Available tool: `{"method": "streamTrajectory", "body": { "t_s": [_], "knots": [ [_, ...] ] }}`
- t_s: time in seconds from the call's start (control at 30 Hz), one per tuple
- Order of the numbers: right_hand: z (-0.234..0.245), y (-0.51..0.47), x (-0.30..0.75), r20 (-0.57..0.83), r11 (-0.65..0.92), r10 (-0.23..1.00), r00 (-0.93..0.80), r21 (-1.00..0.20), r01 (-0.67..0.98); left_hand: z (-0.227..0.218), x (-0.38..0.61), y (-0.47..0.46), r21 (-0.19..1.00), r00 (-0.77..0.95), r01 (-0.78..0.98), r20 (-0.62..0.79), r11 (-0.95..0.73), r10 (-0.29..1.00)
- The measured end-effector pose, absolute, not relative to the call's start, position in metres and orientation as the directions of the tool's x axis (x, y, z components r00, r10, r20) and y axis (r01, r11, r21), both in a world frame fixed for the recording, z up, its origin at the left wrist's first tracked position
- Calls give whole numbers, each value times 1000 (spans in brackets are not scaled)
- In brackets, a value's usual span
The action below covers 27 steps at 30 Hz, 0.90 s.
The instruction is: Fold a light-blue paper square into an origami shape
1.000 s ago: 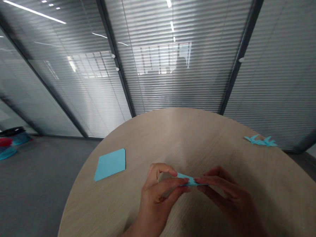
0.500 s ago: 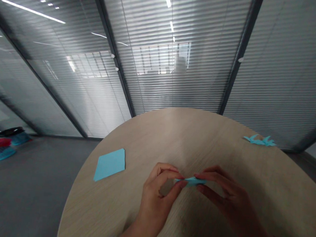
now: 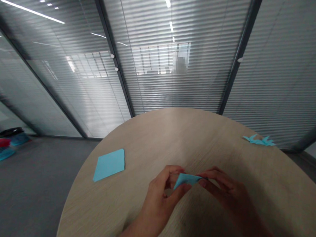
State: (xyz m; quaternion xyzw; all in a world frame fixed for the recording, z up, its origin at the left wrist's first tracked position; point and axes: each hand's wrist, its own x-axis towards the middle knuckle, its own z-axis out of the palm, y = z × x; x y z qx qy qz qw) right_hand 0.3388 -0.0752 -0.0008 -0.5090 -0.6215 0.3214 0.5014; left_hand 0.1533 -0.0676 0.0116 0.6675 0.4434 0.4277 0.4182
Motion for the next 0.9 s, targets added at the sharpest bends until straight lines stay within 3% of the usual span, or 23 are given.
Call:
{"method": "streamTrajectory", "body": {
  "t_s": [0.13, 0.3, 0.43, 0.9],
  "knots": [
    [2, -71, 340, 299, 279, 953, 38, -922, 269, 13, 155, -63, 971, 239, 167, 128, -170, 963],
    [-6, -74, 336, 346, 339, 937, -42, -876, 342, 9, 152, -62, 843, 264, 418, 245, -339, 933],
    [-11, -77, 333, 324, 351, 936, -134, -844, 407, 0, 150, -66, 771, 345, 461, 299, -438, 890],
    [-9, -78, 340, 332, 328, 941, -65, -847, 419, 7, 152, -67, 898, 214, 302, 265, -322, 940]
  ]
}}
